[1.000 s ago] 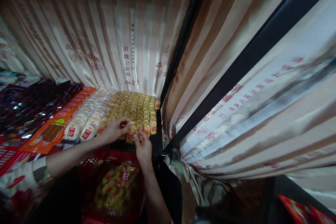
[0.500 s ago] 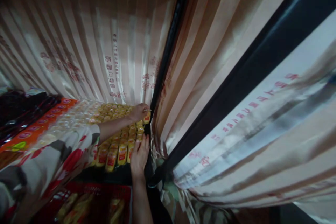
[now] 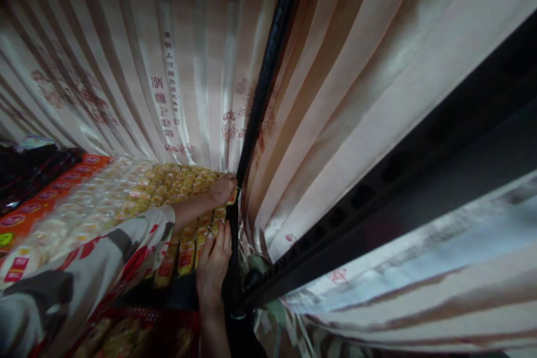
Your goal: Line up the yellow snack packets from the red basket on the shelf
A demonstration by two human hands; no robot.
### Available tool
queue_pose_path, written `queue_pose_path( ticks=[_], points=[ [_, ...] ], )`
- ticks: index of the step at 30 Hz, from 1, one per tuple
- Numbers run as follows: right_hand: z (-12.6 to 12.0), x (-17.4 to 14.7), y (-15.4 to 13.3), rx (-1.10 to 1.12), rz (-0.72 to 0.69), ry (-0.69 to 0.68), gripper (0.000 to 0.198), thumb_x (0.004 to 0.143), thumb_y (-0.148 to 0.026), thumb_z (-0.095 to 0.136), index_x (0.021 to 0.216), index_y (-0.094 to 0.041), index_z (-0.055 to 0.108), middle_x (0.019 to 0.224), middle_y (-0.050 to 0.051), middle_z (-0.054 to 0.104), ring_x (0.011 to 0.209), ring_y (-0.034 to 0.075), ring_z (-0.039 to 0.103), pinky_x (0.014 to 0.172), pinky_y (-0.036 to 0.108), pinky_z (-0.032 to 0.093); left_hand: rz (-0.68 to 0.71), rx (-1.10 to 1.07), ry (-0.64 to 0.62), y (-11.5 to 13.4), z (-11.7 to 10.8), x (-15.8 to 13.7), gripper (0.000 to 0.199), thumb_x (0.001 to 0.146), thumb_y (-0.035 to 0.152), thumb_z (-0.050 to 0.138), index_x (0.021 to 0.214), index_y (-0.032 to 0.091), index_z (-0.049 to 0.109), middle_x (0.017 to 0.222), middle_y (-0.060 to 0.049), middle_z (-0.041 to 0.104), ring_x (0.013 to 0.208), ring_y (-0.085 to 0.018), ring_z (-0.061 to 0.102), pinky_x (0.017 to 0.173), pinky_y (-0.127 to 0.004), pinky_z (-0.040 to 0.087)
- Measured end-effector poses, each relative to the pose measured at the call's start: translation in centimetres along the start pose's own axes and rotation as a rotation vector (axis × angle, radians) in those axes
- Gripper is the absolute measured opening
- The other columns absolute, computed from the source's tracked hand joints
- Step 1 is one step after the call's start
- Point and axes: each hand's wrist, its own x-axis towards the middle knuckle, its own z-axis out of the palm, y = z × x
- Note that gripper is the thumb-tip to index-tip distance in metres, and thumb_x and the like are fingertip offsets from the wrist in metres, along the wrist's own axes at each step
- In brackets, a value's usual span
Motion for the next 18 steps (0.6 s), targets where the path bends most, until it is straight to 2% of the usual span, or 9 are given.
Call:
queue_pose_path(
  ticks=[6, 10, 14, 18],
  points=[
    [-0.6, 0.0, -0.6, -0.017, 0.005, -0.004, 0.053, 0.092, -0.043, 0.026, 0.132, -0.013, 0.044, 0.145, 0.017, 0.03, 0.134, 0.026, 0.028, 0.106, 0.048, 0.027, 0.039, 0.04, 0.043, 0.5, -0.5, -0.3, 0.029, 0.08, 0.006, 0.04, 0.098, 0.009, 0.064, 0.108, -0.016, 0.058, 0.102, -0.022, 0.054, 0.089, -0.032, 0.045],
    [-2.0, -0.6, -2.4, -0.006, -0.04, 0.015, 0.052, 0.092, -0.04, 0.026, 0.132, -0.011, 0.042, 0.143, 0.018, 0.033, 0.133, 0.025, 0.029, 0.106, 0.048, 0.028, 0.007, -0.026, 0.166, 1.1, -1.4, -3.1, 0.028, 0.08, 0.009, 0.044, 0.102, 0.011, 0.061, 0.11, -0.012, 0.056, 0.1, -0.019, 0.055, 0.087, -0.03, 0.046],
    [-3.4, -3.3, -4.4, 0.042, -0.095, 0.058, 0.042, 0.092, -0.033, 0.031, 0.125, -0.012, 0.047, 0.13, 0.017, 0.048, 0.124, 0.021, 0.041, 0.103, 0.044, 0.033, -0.013, -0.233, 0.278, 2.4, -3.2, -9.7, 0.026, 0.082, 0.011, 0.042, 0.099, 0.016, 0.062, 0.104, -0.007, 0.059, 0.096, -0.015, 0.056, 0.088, -0.029, 0.046],
    [-3.9, -8.9, -5.3, 0.121, -0.078, 0.031, 0.032, 0.09, -0.03, 0.037, 0.113, -0.014, 0.052, 0.106, 0.012, 0.059, 0.098, 0.018, 0.056, 0.086, 0.035, 0.045, 0.032, -0.502, 0.302, 3.3, -4.5, -19.5, 0.025, 0.084, 0.015, 0.042, 0.097, 0.017, 0.063, 0.095, -0.003, 0.063, 0.089, -0.013, 0.057, 0.084, -0.025, 0.046]
  ],
)
